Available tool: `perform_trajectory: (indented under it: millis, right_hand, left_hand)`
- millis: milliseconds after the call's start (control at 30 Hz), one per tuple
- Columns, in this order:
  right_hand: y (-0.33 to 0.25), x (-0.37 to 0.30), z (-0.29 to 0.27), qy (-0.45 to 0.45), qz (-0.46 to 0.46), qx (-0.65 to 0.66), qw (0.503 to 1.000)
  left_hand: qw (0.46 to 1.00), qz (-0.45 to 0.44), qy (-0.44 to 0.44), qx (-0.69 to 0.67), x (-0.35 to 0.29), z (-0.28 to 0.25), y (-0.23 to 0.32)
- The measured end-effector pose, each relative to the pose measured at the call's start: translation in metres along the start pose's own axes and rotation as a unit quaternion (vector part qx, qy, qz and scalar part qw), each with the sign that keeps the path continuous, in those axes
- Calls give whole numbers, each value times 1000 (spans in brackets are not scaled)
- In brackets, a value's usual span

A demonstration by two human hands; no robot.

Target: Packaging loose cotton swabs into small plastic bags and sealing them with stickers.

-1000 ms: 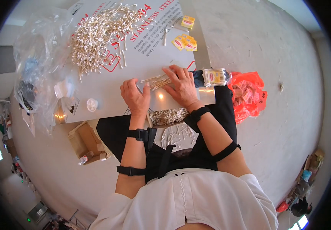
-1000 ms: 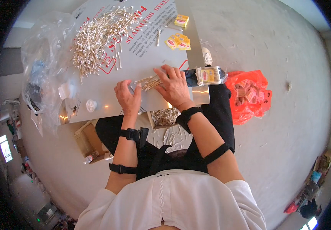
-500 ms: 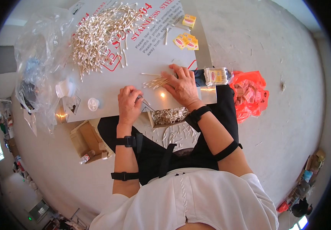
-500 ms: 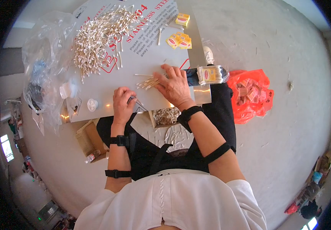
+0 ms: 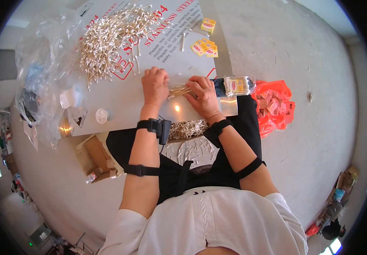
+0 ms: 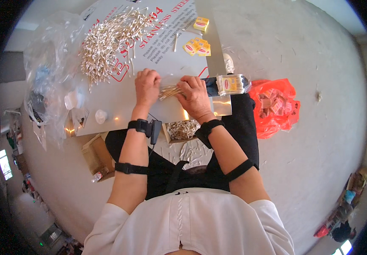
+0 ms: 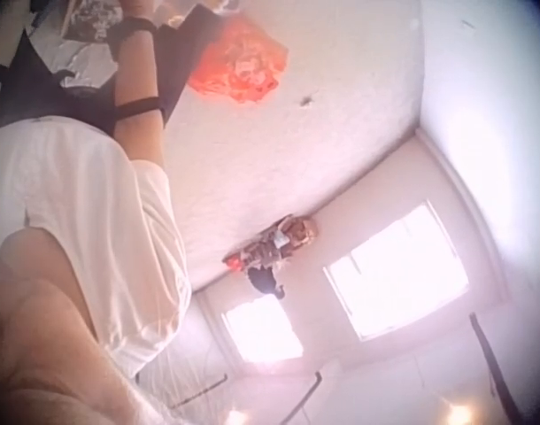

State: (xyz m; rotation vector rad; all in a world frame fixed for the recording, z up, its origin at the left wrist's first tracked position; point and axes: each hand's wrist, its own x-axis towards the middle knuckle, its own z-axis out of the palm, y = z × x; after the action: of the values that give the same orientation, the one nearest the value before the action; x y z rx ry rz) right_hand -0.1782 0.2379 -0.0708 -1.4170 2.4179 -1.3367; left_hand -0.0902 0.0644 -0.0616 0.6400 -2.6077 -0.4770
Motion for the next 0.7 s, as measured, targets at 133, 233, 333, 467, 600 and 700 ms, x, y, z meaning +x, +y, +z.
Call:
perform_trajectory:
  millis: [133,233,333,467,600,700]
  right_hand:
    - [3,1,0,14,-15,-5,1000]
    - [1,2,-2,7,-6,4,1000]
    - [0,1,-2,82,41,111,990]
    - [2,1,-8,101,110,198,969]
    - [4,-2,-1,119,150,247,950]
    - [1,-13,2,177,173,282,927]
  left_hand:
    - [997,4,-81,10,-17,-5,27]
    - [999,31,-22,11,-41,-8,46]
    - [991,3,-103,85,-60,-5,64]
    - [988,-20,-130,79,-54,-1,58]
    - [985,16,-112,127,-27,1,40]
    - [981,28,-140,129,-33,-2,44]
